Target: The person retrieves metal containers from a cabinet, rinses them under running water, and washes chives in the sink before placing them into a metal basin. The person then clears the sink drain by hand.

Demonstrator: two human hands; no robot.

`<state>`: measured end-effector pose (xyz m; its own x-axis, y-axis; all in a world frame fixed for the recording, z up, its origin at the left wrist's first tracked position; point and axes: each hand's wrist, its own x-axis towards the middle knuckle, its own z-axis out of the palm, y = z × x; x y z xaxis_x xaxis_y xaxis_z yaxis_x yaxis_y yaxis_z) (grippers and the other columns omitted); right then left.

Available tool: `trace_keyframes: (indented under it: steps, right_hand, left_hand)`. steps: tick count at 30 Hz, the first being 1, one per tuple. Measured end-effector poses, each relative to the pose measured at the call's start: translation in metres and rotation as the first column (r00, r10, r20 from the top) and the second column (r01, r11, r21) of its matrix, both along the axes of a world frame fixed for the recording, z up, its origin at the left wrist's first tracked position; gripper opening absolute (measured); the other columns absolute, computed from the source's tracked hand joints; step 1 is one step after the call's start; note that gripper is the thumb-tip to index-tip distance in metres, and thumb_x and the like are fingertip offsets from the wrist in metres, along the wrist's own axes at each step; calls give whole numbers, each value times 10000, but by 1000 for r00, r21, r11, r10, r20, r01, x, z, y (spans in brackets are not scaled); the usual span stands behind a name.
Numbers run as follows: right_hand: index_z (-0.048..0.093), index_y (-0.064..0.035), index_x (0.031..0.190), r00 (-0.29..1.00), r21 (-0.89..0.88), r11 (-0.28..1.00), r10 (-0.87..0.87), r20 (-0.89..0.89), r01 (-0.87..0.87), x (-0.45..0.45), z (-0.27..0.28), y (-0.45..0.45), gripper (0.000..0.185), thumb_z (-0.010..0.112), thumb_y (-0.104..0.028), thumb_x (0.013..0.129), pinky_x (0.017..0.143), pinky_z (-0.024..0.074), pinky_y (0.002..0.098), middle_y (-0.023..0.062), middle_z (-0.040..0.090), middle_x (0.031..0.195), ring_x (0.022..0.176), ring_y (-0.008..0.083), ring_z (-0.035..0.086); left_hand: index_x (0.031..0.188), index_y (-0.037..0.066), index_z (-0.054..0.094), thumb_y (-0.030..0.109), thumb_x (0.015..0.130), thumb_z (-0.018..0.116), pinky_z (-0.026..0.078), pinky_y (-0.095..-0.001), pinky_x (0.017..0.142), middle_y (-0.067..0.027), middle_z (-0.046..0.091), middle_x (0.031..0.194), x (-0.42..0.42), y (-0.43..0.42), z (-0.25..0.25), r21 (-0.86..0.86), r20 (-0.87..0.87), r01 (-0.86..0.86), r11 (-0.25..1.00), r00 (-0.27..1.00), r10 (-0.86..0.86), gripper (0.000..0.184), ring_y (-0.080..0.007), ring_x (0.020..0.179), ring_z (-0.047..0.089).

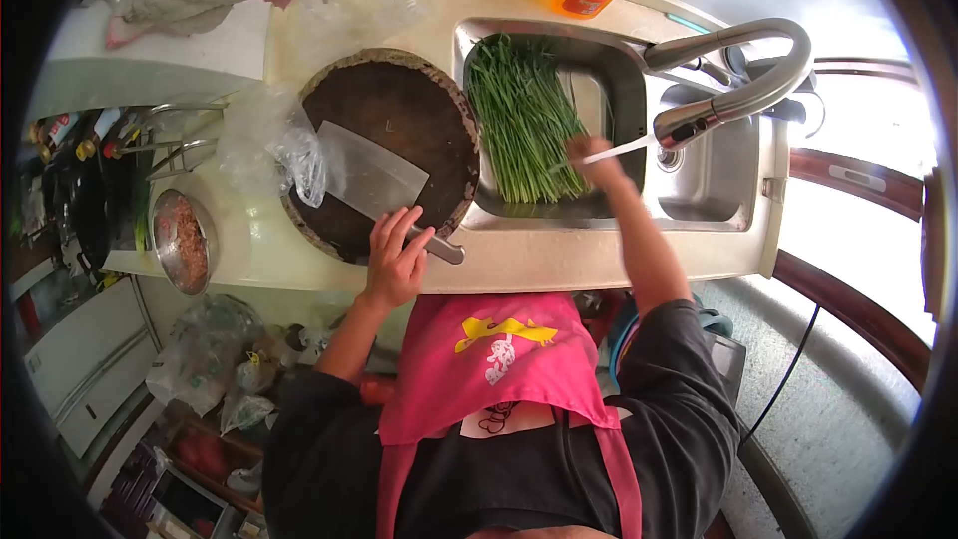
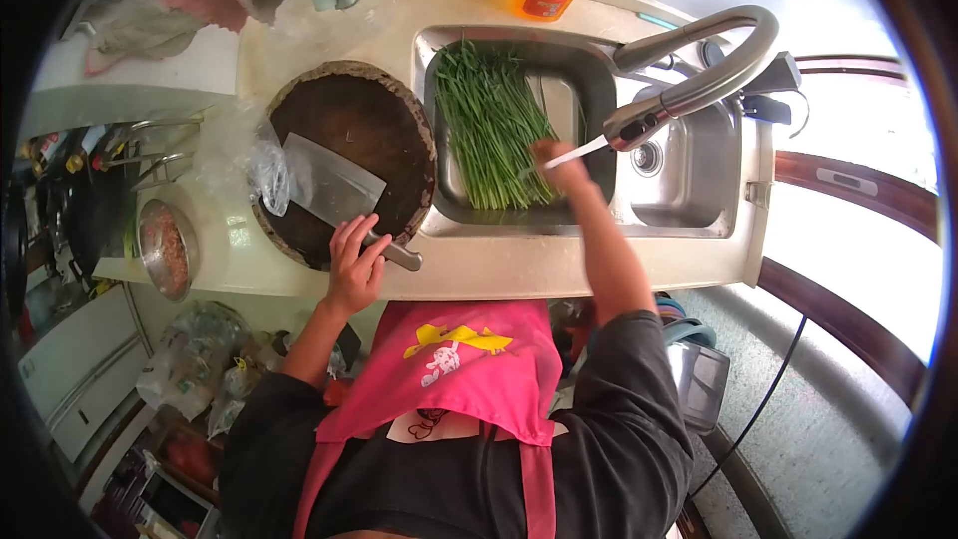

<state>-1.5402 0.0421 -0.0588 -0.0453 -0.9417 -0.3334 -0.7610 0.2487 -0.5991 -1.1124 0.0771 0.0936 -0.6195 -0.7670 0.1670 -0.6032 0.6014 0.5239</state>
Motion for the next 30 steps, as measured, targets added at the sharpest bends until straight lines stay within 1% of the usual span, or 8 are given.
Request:
trace_keyframes:
  steps: [3, 7, 11, 14, 19, 24, 28, 30]
  right_hand:
    - [678, -73, 1032, 968, -164, 963, -189, 167, 216, 76, -79, -12, 262, 678, -229, 822, 794, 530, 407, 151, 692, 907, 873, 325, 669]
    - [693, -58, 1033, 925, 14, 933, -359, 129, 360, 92, -99, -31, 305, 734, -241, 792, 758, 544, 356, 135, 717, 901, 830, 267, 693]
    - [690, -27, 951, 823, 160, 932, -362, 438, 325, 70, -117, -20, 237, 721, -201, 791, 683, 528, 328, 98, 711, 824, 753, 184, 672]
    - [681, -13, 925, 677, 298, 908, -418, 605, 295, 62, -85, -12, 215, 721, -190, 809, 637, 492, 278, 47, 681, 776, 704, 119, 620]
    - [637, 3, 994, 531, 386, 906, -415, 739, 172, 48, -78, -3, 224, 694, -149, 840, 734, 481, 257, 37, 663, 887, 792, 114, 601]
    - [617, 4, 972, 717, 267, 928, -370, 591, 259, 40, -95, 1, 271, 718, -196, 819, 736, 495, 294, 63, 655, 844, 779, 157, 619]
    - [623, -9, 1011, 862, 155, 927, -374, 342, 341, 36, -91, -7, 360, 754, -240, 768, 729, 528, 335, 102, 690, 874, 780, 205, 658]
    - [615, -32, 1000, 885, 68, 950, -309, 349, 305, 36, -97, -2, 336, 744, -229, 760, 756, 529, 361, 126, 684, 863, 800, 250, 670]
  left_hand:
    - [1098, 38, 672, -53, 763, 558, 446, -439, 964, -147, 588, 1222, -42, -3, 9, 64, -256, 42, 997, 966, -25, 365, -327, 1144, 551]
    - [1103, -15, 653, -35, 879, 521, 515, -327, 849, -140, 658, 1079, -134, -19, -24, 531, -427, 34, 847, 874, 233, 261, -259, 973, 652]
    - [1145, -34, 626, -22, 873, 568, 512, -276, 799, -123, 662, 1042, -223, -43, -117, 993, -92, 108, 50, 430, 898, 278, -180, 905, 641]
    - [1154, -27, 618, -12, 837, 624, 512, -279, 762, -127, 663, 1001, -252, -54, -210, 942, 4, -322, 96, 297, 955, 317, -166, 877, 630]
    - [1142, -23, 618, -7, 807, 666, 517, -290, 703, -105, 661, 982, -258, -60, -225, 897, -69, -393, 205, 333, 941, 339, -161, 843, 627]
    - [1077, 0, 655, 0, 802, 662, 533, -337, 602, -83, 665, 880, -247, -63, -271, 791, -42, -570, 223, 313, 949, 275, -176, 742, 637]
    - [997, 18, 686, 82, 802, 689, 548, -355, 654, -104, 709, 827, -257, -79, -265, 537, 63, -751, 384, 489, 870, 205, -190, 785, 688]
    - [943, 58, 701, 93, 789, 704, 534, -348, 691, -110, 708, 831, -266, -89, -254, 516, 126, -811, 277, 391, 912, 157, -220, 778, 685]
